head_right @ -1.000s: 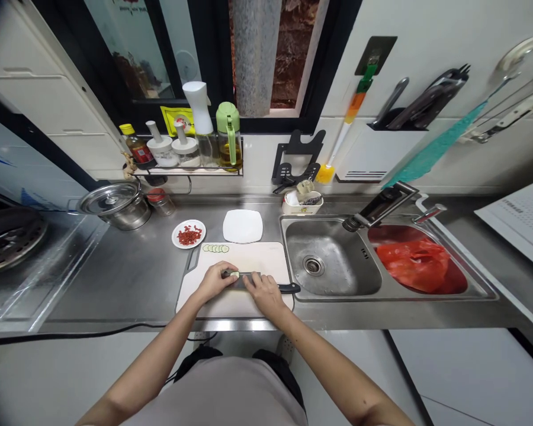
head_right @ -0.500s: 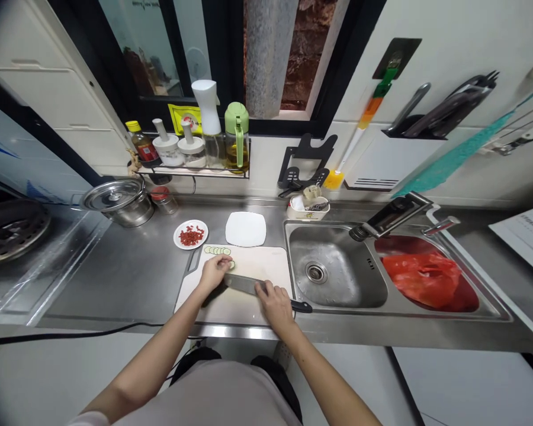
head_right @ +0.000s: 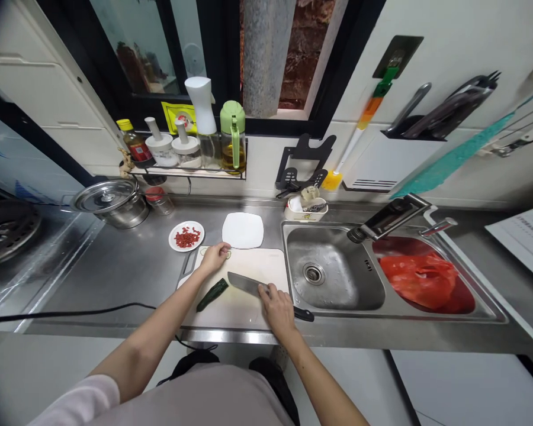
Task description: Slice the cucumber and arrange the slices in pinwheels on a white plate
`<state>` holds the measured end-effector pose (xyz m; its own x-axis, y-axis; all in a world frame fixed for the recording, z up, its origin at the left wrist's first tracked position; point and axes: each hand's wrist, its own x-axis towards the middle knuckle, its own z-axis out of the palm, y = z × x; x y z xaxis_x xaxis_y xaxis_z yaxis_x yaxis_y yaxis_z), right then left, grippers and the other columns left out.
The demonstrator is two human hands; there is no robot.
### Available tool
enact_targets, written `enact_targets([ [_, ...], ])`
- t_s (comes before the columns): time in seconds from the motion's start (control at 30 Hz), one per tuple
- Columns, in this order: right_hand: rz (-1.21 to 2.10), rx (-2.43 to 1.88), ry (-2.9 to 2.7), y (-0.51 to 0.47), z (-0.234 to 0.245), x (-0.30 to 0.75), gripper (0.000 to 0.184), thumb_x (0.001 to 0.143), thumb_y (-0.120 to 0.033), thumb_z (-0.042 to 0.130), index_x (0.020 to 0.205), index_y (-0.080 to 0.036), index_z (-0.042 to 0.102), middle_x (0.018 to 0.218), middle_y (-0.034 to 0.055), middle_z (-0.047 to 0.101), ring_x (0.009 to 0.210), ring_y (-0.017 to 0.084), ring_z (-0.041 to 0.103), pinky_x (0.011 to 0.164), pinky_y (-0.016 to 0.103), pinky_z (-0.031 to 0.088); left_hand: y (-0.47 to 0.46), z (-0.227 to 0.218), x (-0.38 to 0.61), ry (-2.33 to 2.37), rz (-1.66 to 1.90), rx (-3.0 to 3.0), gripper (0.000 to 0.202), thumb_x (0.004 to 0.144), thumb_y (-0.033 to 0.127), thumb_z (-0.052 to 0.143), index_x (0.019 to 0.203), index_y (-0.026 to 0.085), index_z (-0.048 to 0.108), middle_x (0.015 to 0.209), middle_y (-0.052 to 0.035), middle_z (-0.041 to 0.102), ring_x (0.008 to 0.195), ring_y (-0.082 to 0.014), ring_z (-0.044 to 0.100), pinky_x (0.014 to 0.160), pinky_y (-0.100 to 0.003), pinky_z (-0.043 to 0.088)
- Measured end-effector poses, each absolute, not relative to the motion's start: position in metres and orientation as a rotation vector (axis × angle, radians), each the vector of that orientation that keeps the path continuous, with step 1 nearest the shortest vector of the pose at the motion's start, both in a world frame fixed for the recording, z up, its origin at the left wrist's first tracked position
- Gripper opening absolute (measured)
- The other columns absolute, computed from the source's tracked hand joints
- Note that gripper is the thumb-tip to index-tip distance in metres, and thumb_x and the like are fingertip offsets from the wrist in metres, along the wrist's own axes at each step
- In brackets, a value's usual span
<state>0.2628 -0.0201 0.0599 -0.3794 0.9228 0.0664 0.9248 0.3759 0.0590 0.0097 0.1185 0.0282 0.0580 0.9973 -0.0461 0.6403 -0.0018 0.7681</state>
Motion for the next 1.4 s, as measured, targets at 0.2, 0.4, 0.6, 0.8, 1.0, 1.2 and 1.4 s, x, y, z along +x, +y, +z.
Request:
enact_targets([
  [0.2, -0.093, -1.755, -2.575, -0.019, 0.061, 0.26, 0.045, 0.083, -0.011, 0.048, 0.124, -0.028, 0.057, 0.113, 0.0083, 0.058, 0.081, 0.017, 0.052, 0.072, 0.029, 0.031, 0.123, 0.027, 0.006, 1.722, 0.651, 1.86, 0.034, 0.077, 0.007, 0.052, 0.106, 0.019, 0.065, 0.095, -0.0058, 0.067, 0.087, -0.0182, 0.061, 0.083, -0.03, 0.045],
  [0.4, -0.073, -1.755, -2.578, -0.017, 0.062, 0.259, 0.045, 0.083, -0.012, 0.048, 0.125, -0.027, 0.057, 0.111, 0.0081, 0.058, 0.079, 0.016, 0.052, 0.071, 0.028, 0.031, 0.122, 0.023, 0.004, 1.738, 0.624, 1.917, 0.034, 0.079, 0.009, 0.052, 0.109, 0.019, 0.063, 0.098, -0.0075, 0.065, 0.086, -0.0191, 0.059, 0.084, -0.032, 0.045],
  [0.6, -0.081, -1.758, -2.574, -0.016, 0.062, 0.259, 0.043, 0.085, -0.015, 0.048, 0.125, -0.028, 0.057, 0.112, 0.0081, 0.058, 0.08, 0.016, 0.052, 0.072, 0.029, 0.031, 0.121, 0.021, 0.003, 1.771, 0.567, 1.935, 0.032, 0.08, 0.011, 0.052, 0.109, 0.019, 0.063, 0.101, -0.0071, 0.064, 0.085, -0.0187, 0.059, 0.085, -0.032, 0.043],
  [0.8, -0.061, -1.789, -2.566, -0.016, 0.061, 0.258, 0.04, 0.088, -0.018, 0.048, 0.125, -0.029, 0.056, 0.112, 0.0075, 0.058, 0.08, 0.015, 0.052, 0.072, 0.028, 0.03, 0.113, 0.027, 0.002, 1.847, 0.55, 1.977, 0.023, 0.085, 0.02, 0.053, 0.104, 0.021, 0.065, 0.102, -0.0071, 0.065, 0.099, -0.0231, 0.055, 0.09, -0.036, 0.039],
  [1.0, 0.011, -1.82, -2.557, -0.015, 0.065, 0.256, 0.04, 0.088, -0.017, 0.047, 0.125, -0.028, 0.056, 0.112, 0.0079, 0.058, 0.081, 0.015, 0.053, 0.072, 0.028, 0.031, 0.1, 0.032, -0.005, 1.76, 0.5, 2.12, 0.022, 0.085, 0.024, 0.056, 0.104, 0.025, 0.067, 0.108, -0.0067, 0.064, 0.103, -0.0241, 0.05, 0.092, -0.037, 0.036],
  [1.2, 0.061, -1.819, -2.561, -0.014, 0.066, 0.253, 0.042, 0.086, -0.014, 0.046, 0.125, -0.028, 0.056, 0.113, 0.0083, 0.058, 0.08, 0.015, 0.053, 0.072, 0.028, 0.032, 0.1, 0.029, -0.005, 1.729, 0.54, 2.117, 0.02, 0.085, 0.02, 0.055, 0.098, 0.024, 0.07, 0.103, -0.0074, 0.065, 0.102, -0.0231, 0.051, 0.092, -0.038, 0.035],
  [1.4, 0.106, -1.852, -2.53, -0.013, 0.069, 0.249, 0.039, 0.089, -0.017, 0.045, 0.125, -0.028, 0.057, 0.112, 0.008, 0.058, 0.081, 0.015, 0.054, 0.073, 0.027, 0.032, 0.101, 0.024, -0.003, 1.754, 0.572, 2.059, 0.019, 0.084, 0.02, 0.056, 0.097, 0.023, 0.069, 0.104, -0.0067, 0.066, 0.103, -0.0235, 0.053, 0.094, -0.039, 0.035],
])
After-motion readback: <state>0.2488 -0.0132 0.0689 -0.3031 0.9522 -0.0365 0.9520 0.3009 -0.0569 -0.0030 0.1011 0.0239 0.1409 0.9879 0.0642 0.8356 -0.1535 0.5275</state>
